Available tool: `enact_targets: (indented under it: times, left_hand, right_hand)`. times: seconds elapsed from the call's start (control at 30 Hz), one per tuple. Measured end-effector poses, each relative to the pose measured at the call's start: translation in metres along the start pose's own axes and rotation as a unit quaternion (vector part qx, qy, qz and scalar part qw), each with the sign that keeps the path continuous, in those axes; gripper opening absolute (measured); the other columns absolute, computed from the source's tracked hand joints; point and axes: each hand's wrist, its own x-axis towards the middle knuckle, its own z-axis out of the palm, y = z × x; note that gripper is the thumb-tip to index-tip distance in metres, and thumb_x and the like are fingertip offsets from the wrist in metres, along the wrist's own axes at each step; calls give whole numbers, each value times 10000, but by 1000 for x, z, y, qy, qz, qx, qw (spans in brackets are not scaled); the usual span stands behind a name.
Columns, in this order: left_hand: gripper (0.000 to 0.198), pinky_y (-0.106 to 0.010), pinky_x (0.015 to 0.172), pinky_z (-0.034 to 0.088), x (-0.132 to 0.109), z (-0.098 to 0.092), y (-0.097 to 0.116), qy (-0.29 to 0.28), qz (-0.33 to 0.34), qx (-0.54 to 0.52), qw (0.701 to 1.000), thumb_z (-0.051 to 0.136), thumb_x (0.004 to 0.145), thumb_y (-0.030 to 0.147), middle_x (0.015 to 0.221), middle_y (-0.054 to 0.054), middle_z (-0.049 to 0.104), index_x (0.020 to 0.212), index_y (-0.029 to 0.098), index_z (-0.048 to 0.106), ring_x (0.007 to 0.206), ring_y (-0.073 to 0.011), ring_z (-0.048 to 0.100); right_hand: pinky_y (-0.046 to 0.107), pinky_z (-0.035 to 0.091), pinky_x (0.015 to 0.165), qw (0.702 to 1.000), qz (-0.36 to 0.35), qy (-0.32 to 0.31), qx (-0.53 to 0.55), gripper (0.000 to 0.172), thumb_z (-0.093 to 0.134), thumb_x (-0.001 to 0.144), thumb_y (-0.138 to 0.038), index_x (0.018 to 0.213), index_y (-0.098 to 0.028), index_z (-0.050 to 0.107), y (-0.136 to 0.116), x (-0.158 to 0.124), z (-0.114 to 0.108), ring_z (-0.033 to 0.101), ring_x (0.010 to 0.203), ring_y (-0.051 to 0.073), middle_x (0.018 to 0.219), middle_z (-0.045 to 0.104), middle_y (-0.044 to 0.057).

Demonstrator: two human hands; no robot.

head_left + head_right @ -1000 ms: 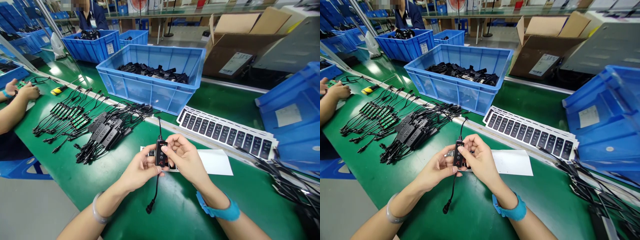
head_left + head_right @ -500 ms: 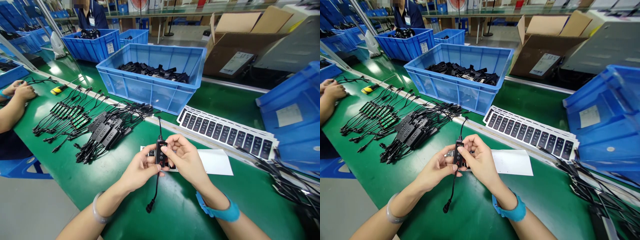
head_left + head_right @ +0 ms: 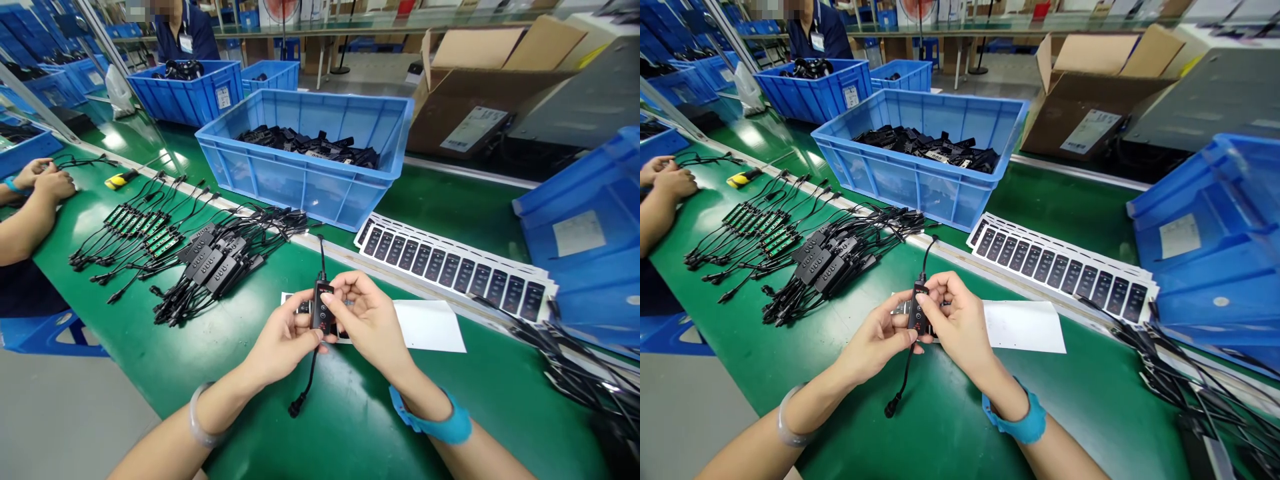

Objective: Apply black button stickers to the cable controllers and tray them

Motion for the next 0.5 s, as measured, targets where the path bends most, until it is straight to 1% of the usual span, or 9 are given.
enact_targets:
  times: [0.17, 0.33, 0.4, 0.5]
  left_hand:
    - [630, -272, 683, 518, 0, 1, 1, 1, -5, 22, 1000, 756, 756, 301, 878, -69, 720, 1289, 171, 447, 806, -205, 703]
    - [632, -278, 686, 523, -1, 1, -3, 10, 9, 46, 999, 732, 769, 286, 905, -80, 713, 1302, 157, 418, 818, -208, 695]
    - [631, -274, 685, 519, -1, 1, -3, 17, 12, 56, 998, 733, 768, 282, 907, -77, 709, 1301, 160, 418, 821, -205, 691]
    - [633, -266, 665, 505, -1, 0, -2, 20, 5, 50, 999, 753, 745, 286, 896, -69, 706, 1288, 169, 450, 784, -191, 681]
  right_hand:
    - [200, 425, 411, 1000, -2, 4, -15, 200, 658, 820, -369, 876, -216, 542, 4, -1, 1, 479, 524, 99, 681, 496, -33]
    - [196, 407, 396, 1000, 5, 10, -14, 220, 665, 807, -376, 856, -215, 523, 6, 0, 1, 458, 487, 89, 645, 483, -47]
    - [193, 399, 387, 1000, 12, 11, -6, 254, 676, 793, -384, 890, -218, 510, 7, 3, 0, 457, 469, 88, 624, 486, -59]
    - [197, 426, 396, 999, 24, 19, 14, 395, 704, 757, -396, 1030, -235, 469, 8, 8, -3, 486, 492, 104, 634, 485, -78]
